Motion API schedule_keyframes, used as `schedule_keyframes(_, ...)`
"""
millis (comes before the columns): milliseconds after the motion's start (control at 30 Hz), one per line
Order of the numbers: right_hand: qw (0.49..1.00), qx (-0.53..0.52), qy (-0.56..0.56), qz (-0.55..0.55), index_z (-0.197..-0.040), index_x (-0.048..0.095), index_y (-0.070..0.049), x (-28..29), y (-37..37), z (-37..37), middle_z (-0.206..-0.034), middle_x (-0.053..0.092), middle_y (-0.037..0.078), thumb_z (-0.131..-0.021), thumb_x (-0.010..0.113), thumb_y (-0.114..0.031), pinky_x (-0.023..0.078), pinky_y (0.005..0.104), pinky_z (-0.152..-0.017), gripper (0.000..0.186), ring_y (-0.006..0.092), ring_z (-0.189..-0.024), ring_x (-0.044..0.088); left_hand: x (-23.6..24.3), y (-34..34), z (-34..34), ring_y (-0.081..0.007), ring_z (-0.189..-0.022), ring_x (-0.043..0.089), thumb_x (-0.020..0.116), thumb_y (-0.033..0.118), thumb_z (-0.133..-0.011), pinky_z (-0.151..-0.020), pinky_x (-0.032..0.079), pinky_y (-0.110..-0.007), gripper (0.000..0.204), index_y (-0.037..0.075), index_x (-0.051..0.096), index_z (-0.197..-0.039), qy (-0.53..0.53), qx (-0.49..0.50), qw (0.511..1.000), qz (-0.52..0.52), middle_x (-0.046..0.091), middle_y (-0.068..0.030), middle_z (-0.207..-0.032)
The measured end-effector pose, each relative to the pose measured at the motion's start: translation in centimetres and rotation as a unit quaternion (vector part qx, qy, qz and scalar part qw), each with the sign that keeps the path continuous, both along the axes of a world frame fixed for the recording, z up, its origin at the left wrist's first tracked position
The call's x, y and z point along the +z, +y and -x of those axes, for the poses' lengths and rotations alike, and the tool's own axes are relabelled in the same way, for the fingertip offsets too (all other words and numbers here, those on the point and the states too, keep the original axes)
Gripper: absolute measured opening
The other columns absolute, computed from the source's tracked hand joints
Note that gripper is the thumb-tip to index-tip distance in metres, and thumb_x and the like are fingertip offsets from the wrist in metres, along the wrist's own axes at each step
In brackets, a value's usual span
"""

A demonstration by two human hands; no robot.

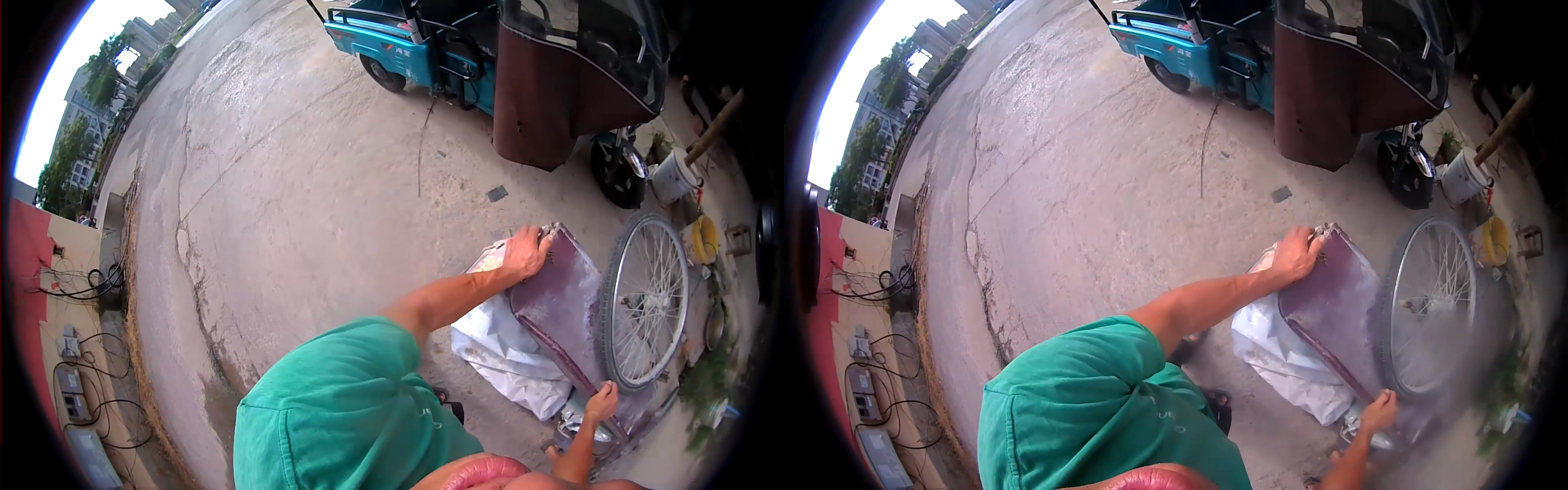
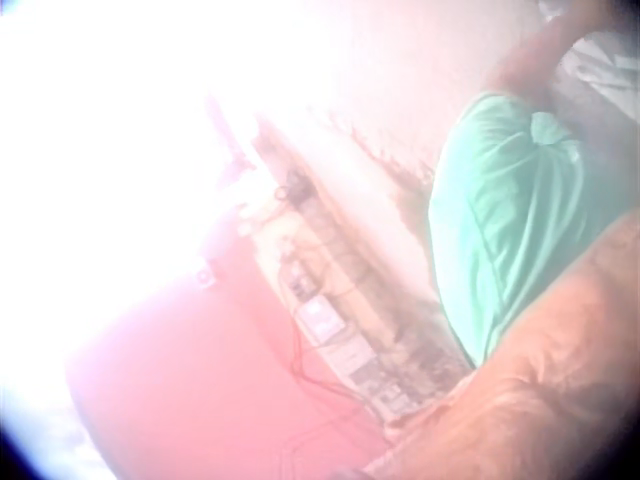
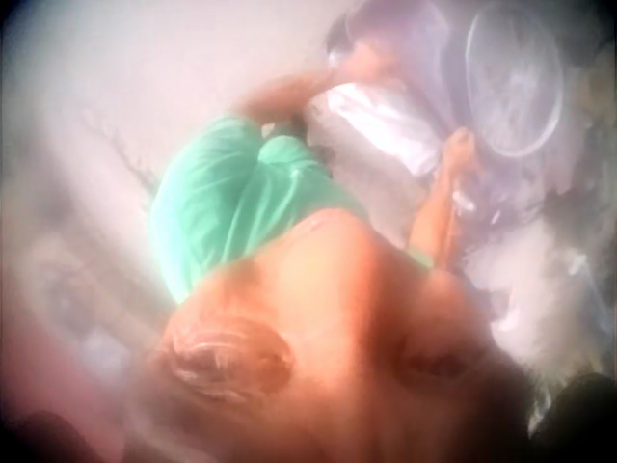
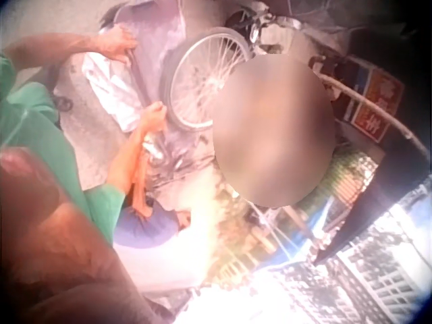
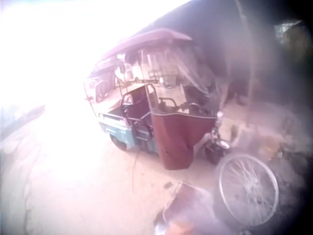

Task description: The person handles a bicycle wheel and places it onto a cart, then uses a tool to work on the wheel's valve area.

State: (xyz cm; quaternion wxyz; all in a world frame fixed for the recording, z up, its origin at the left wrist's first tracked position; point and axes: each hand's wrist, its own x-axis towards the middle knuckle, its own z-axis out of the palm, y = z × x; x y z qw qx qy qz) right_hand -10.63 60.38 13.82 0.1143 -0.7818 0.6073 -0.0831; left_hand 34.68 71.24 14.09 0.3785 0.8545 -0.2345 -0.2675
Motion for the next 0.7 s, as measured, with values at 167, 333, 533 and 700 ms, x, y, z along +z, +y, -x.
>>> schedule_keyframes(167,1.0,-0.002,-0.008,0.03,-0.097,0.072,-0.012,-1.3,-1.2,3.1,-0.09,0.072,0.02,-0.099,0.049,-0.041,0.047,0.0565,-0.069,0.037,0.0461,-0.082,0.068,5.9,3.4,9.1,-0.0371,-0.117,0.059,0.063,0.03,-0.099,-0.102,0.044,-0.048,0.036,0.005,0.063,-0.124,-0.174,-0.205,0.932,0.243,0.063,-0.0163,-0.122)
schedule_keyframes(333,1.0,-0.023,0.006,-0.001,-0.096,0.071,-0.012,0.4,-0.5,1.8,-0.087,0.073,0.018,-0.098,0.05,-0.044,0.048,0.0572,-0.069,0.038,0.0471,-0.082,0.068,4.4,7.2,17.4,-0.034,-0.107,0.061,0.072,0.043,-0.091,-0.092,0.047,-0.045,0.046,0.008,0.065,-0.12,-0.221,-0.312,0.91,0.159,0.063,-0.0141,-0.11)
schedule_keyframes(533,1.0,-0.012,-0.001,0.007,-0.092,0.071,-0.014,-1.0,-1.1,3.0,-0.084,0.073,0.017,-0.097,0.053,-0.046,0.049,0.0588,-0.067,0.037,0.047,-0.081,0.068,2.2,5.4,17.5,-0.0341,-0.079,0.067,0.081,0.057,-0.077,-0.074,0.052,-0.046,0.054,0.011,0.065,-0.098,-0.289,-0.296,0.898,0.147,0.063,-0.0079,-0.084)
schedule_keyframes(700,1.0,-0.009,-0.016,0.024,-0.092,0.072,-0.014,-1.8,-1.0,3.8,-0.085,0.073,0.02,-0.096,0.054,-0.047,0.049,0.0602,-0.068,0.037,0.0481,-0.081,0.068,2.1,5.1,17.9,-0.0358,-0.079,0.066,0.08,0.06,-0.077,-0.073,0.053,-0.047,0.056,0.009,0.063,-0.093,-0.312,-0.307,0.89,0.127,0.062,-0.0107,-0.083)
